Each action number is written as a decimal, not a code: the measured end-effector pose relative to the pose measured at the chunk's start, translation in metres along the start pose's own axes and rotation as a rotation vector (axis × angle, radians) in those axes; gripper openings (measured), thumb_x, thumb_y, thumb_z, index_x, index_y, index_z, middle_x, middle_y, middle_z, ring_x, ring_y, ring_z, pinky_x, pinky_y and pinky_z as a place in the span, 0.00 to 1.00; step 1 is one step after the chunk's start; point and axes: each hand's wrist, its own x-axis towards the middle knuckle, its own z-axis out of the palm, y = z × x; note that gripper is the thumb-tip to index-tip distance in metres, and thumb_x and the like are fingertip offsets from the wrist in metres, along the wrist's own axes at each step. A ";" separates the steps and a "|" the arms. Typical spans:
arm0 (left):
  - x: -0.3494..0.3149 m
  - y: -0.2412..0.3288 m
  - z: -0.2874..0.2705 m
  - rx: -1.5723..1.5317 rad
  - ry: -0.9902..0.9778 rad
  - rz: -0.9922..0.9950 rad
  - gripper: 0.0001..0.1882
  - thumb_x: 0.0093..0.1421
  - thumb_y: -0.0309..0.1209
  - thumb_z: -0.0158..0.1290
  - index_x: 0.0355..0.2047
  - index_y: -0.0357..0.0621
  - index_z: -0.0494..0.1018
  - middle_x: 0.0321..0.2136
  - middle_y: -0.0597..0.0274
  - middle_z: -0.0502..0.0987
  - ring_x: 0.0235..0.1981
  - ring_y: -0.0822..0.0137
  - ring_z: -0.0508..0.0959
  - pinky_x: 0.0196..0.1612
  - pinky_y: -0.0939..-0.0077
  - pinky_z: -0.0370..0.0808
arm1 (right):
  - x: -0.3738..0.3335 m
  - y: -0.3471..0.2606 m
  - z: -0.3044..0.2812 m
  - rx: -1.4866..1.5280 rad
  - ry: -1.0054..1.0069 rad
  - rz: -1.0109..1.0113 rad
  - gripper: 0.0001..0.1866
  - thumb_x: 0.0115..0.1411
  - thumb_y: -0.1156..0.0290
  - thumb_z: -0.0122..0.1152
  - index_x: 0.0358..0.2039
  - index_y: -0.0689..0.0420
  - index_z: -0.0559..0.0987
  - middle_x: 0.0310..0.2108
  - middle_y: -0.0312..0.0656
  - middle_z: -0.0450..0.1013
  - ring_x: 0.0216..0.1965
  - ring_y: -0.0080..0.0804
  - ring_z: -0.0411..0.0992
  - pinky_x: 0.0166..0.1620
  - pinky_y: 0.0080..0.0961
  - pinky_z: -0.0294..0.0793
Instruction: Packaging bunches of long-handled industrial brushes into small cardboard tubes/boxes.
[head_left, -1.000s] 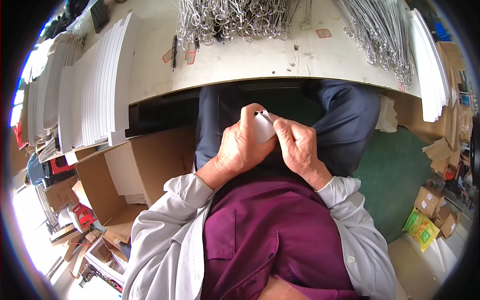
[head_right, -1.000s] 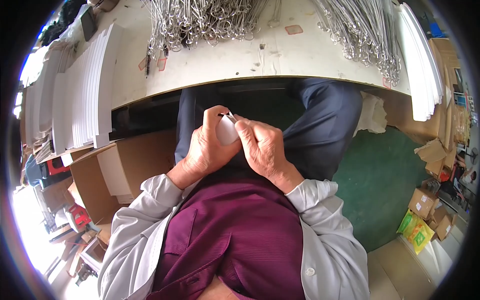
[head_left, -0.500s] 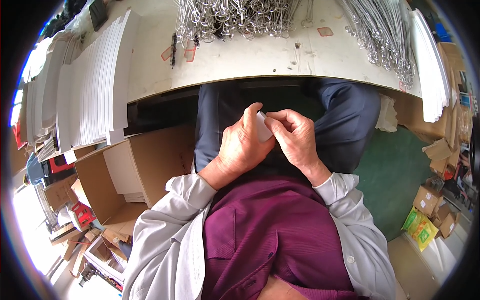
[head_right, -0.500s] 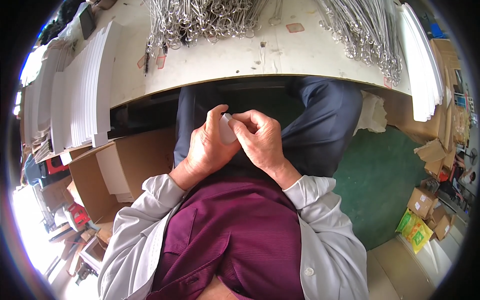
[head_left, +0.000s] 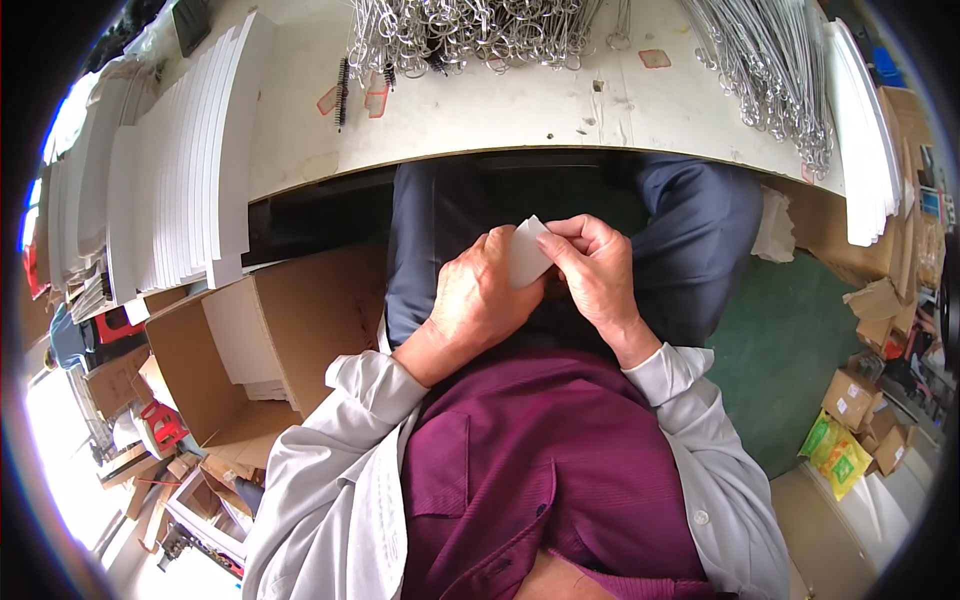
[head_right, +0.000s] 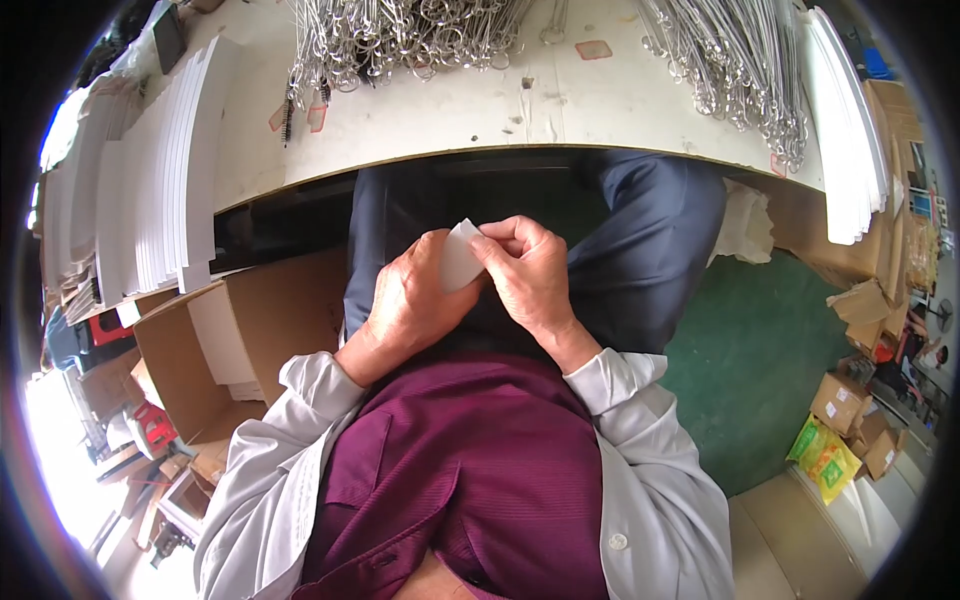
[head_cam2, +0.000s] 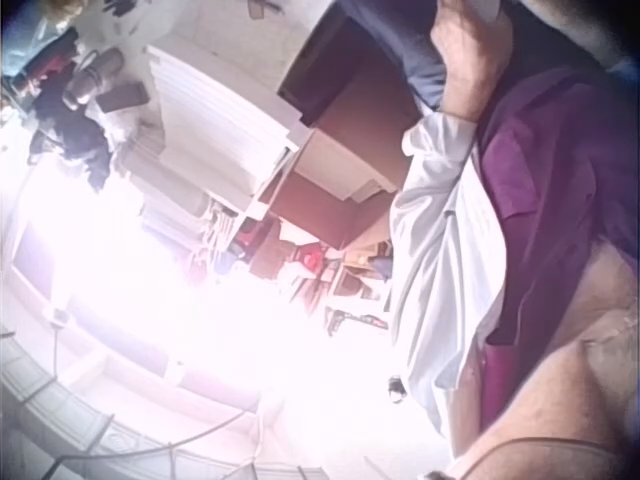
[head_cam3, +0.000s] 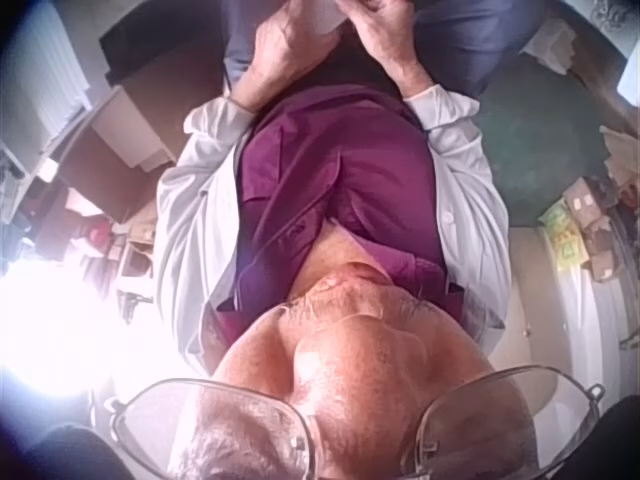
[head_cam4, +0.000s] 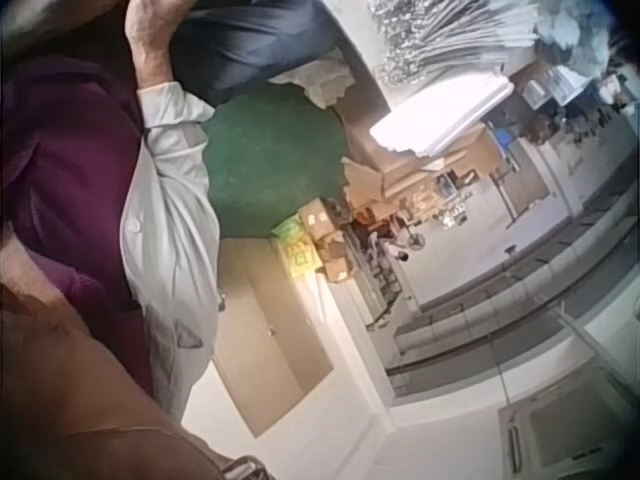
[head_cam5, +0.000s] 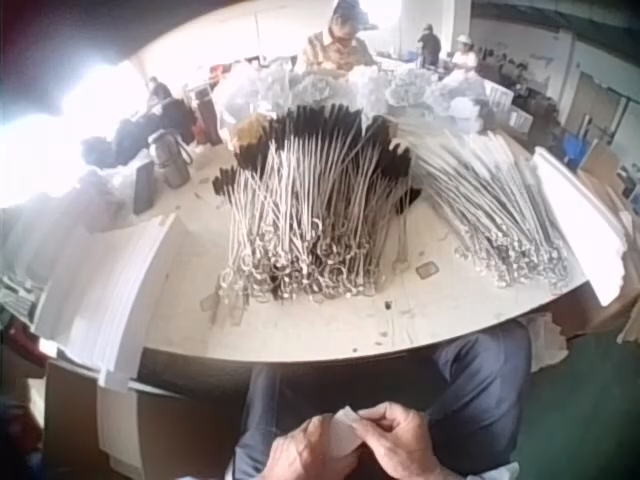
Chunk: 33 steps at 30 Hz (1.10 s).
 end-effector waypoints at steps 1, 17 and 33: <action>-0.002 -0.002 -0.001 -0.003 -0.030 -0.010 0.25 0.53 0.36 0.67 0.48 0.36 0.74 0.35 0.45 0.82 0.38 0.44 0.84 0.40 0.56 0.81 | 0.000 -0.001 -0.001 -0.013 -0.007 0.057 0.08 0.64 0.74 0.69 0.38 0.66 0.82 0.28 0.38 0.81 0.27 0.13 0.74 0.29 0.16 0.73; -0.005 -0.013 0.000 -0.019 0.094 0.190 0.21 0.52 0.33 0.67 0.42 0.35 0.72 0.32 0.46 0.81 0.32 0.45 0.84 0.33 0.54 0.82 | -0.001 -0.008 0.002 -0.004 0.041 0.071 0.11 0.64 0.69 0.68 0.30 0.64 0.82 0.21 0.36 0.78 0.19 0.14 0.70 0.20 0.16 0.67; -0.005 -0.015 -0.009 -0.081 0.056 0.136 0.25 0.52 0.34 0.66 0.46 0.32 0.72 0.36 0.42 0.81 0.36 0.43 0.84 0.38 0.54 0.83 | -0.011 0.011 0.014 -0.391 -0.041 -0.536 0.22 0.64 0.70 0.69 0.55 0.66 0.79 0.39 0.55 0.82 0.38 0.39 0.84 0.40 0.29 0.81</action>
